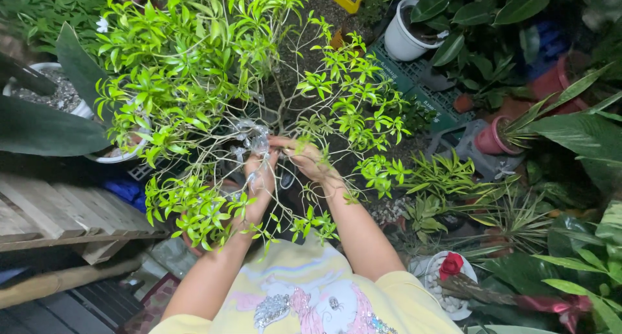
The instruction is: Performing air layering on a plant branch by wrapping it with plastic and tying it with string.
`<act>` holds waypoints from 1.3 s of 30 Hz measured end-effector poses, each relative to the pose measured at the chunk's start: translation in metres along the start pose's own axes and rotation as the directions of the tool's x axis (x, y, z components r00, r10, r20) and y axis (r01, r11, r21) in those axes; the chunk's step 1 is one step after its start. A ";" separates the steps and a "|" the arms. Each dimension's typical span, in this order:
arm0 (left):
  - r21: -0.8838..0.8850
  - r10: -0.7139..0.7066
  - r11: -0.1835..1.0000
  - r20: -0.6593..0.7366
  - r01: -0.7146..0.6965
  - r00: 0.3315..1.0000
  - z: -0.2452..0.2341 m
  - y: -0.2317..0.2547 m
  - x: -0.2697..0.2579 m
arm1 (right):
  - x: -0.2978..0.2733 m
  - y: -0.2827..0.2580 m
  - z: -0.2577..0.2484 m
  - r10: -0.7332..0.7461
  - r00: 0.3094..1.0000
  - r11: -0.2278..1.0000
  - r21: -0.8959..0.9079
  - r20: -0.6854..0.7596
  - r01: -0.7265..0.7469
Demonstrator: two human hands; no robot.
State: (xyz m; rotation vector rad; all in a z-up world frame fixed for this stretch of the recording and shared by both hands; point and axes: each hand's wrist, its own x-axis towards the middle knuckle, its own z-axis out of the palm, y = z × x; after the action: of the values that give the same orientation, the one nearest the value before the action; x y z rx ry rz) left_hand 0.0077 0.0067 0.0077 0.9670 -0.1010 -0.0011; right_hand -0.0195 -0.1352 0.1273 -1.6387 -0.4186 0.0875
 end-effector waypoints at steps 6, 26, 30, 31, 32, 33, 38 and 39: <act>0.158 -0.060 0.986 -0.014 0.062 0.998 0.003 0.014 -0.001 | 0.011 0.018 0.007 0.146 0.989 0.824 0.558 -0.036 -0.102; 0.155 -0.125 0.978 -0.095 0.138 0.988 0.024 0.029 -0.008 | -0.020 0.069 -0.018 0.263 0.953 0.683 0.726 -0.147 -0.076; 0.238 -0.053 0.968 -0.134 0.084 0.990 0.024 0.018 -0.008 | -0.011 0.019 -0.013 0.312 0.950 0.672 0.711 -0.018 -0.207; 0.238 -0.054 0.967 -0.138 0.086 0.989 0.024 0.021 -0.008 | -0.012 0.036 -0.016 0.314 0.949 0.670 0.712 -0.015 -0.210; 0.218 -0.111 0.965 -0.173 0.148 0.979 0.025 0.023 -0.009 | -0.012 0.053 -0.019 0.298 0.954 0.654 0.728 0.002 -0.206; 0.198 -0.168 0.958 -0.206 0.209 0.964 0.027 0.026 -0.010 | -0.014 0.069 -0.022 0.282 0.959 0.637 0.744 0.018 -0.201; 0.186 -0.185 0.955 -0.241 0.233 0.953 0.025 0.011 -0.005 | -0.009 0.065 -0.032 0.340 0.937 0.626 0.725 0.076 -0.286; 0.219 -0.147 0.955 -0.231 0.198 0.962 0.030 0.018 -0.006 | -0.009 0.068 -0.036 0.357 0.930 0.617 0.724 0.091 -0.308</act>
State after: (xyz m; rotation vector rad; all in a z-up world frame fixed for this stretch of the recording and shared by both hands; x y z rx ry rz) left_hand -0.0019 -0.0080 0.0388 1.2103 0.1857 -0.0483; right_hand -0.0025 -0.1756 0.0634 -0.8839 0.0072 0.4343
